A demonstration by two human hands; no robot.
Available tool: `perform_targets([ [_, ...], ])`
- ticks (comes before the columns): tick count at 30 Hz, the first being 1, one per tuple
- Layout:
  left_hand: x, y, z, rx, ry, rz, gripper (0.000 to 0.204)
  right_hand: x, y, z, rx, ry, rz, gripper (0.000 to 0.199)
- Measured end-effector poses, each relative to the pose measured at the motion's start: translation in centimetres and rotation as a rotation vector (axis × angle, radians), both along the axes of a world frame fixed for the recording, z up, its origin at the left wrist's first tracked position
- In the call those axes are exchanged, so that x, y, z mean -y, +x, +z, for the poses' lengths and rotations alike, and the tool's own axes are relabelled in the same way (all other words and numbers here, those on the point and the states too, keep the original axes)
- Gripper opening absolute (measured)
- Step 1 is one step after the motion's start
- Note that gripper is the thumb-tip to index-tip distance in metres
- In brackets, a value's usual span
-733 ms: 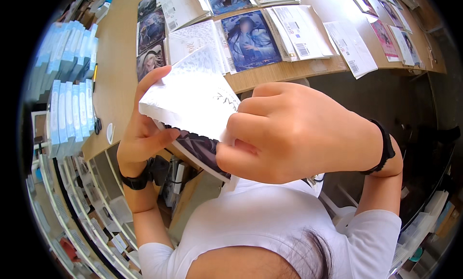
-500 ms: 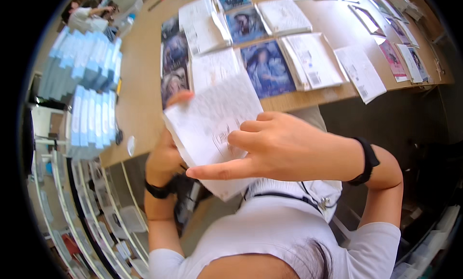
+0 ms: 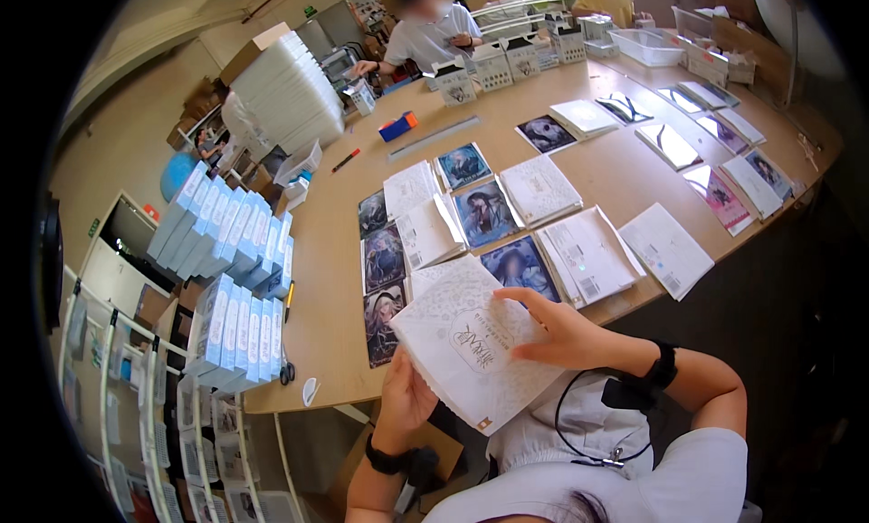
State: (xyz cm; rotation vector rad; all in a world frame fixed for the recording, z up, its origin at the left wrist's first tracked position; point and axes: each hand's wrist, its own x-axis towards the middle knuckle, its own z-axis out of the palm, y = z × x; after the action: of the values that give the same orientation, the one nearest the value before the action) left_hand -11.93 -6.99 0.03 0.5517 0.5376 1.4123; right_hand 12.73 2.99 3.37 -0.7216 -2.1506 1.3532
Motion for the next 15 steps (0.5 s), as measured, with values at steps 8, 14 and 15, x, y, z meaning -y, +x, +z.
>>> perform_targets([
  [8, 1.9, 1.1, -2.1, -0.162, -0.103, 0.017, 0.042, 2.5, -2.0, -0.2, 0.044, 0.141, -0.046, 0.078],
  [14, 2.0, 1.2, -3.2, -0.049, -0.078, 0.148, 0.040, 4.1, 1.1, 0.7, 0.105, -0.281, 0.120, 0.078],
  [15, 2.1, 2.0, -3.8, -0.090, -0.127, 0.199, 0.039, 4.2, 1.5, 0.6, 0.091, -0.354, 0.093, 0.076],
])
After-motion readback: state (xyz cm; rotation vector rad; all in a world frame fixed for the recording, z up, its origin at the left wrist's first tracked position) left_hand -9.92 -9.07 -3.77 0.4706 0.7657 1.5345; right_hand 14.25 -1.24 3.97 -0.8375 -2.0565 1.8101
